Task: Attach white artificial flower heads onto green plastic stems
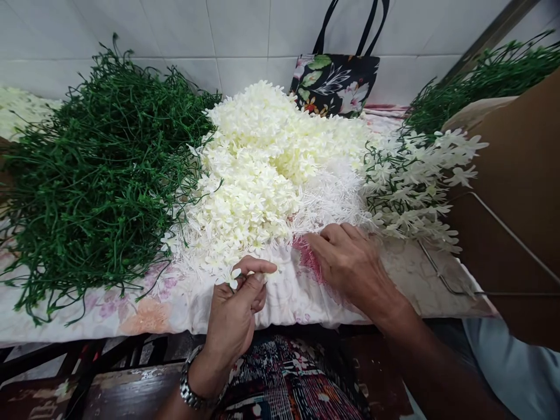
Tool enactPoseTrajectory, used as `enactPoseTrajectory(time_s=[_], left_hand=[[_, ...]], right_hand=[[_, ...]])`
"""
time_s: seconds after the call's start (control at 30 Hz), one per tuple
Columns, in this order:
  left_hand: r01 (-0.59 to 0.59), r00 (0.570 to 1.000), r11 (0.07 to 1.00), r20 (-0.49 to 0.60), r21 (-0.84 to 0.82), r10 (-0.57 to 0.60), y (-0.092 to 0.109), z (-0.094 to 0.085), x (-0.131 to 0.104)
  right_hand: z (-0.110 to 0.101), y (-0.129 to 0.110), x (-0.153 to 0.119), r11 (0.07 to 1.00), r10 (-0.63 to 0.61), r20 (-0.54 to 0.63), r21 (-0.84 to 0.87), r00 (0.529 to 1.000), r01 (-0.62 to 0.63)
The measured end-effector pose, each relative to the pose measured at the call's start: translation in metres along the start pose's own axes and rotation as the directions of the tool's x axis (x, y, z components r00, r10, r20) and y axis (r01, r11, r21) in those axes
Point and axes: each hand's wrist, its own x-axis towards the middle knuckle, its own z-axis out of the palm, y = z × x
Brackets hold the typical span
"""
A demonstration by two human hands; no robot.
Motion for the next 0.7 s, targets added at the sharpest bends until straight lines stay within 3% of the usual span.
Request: enactPoseTrajectory(time_s=[0.13,0.3,0.43,0.7], left_hand=[[0.130,0.990,0.987,-0.035,-0.092,-0.134,0.004,0.003,-0.003],[0.179,0.982,0.970,-0.027,-0.166,-0.186,0.005,0.002,-0.004],[0.230,0.972,0.954,0.006,-0.192,-0.234,0.005,0.001,-0.004],[0.214,0.974,0.953,-0.029,-0.214,-0.225,0.005,0.004,-0.006]], right_hand=[[0.003,0.003,0.002,0.999,-0.040,-0.002,0.015,0.999,0.040],[0.001,0.000,-0.004,0.940,0.088,-0.152,0.339,0.985,-0.032],[-0.003,-0.006,-0.006,0.869,0.180,-0.139,0.487,0.974,-0.091],[-0.010,-0.023,-0.002,0.785,0.157,-0.122,0.617,0.980,-0.049]])
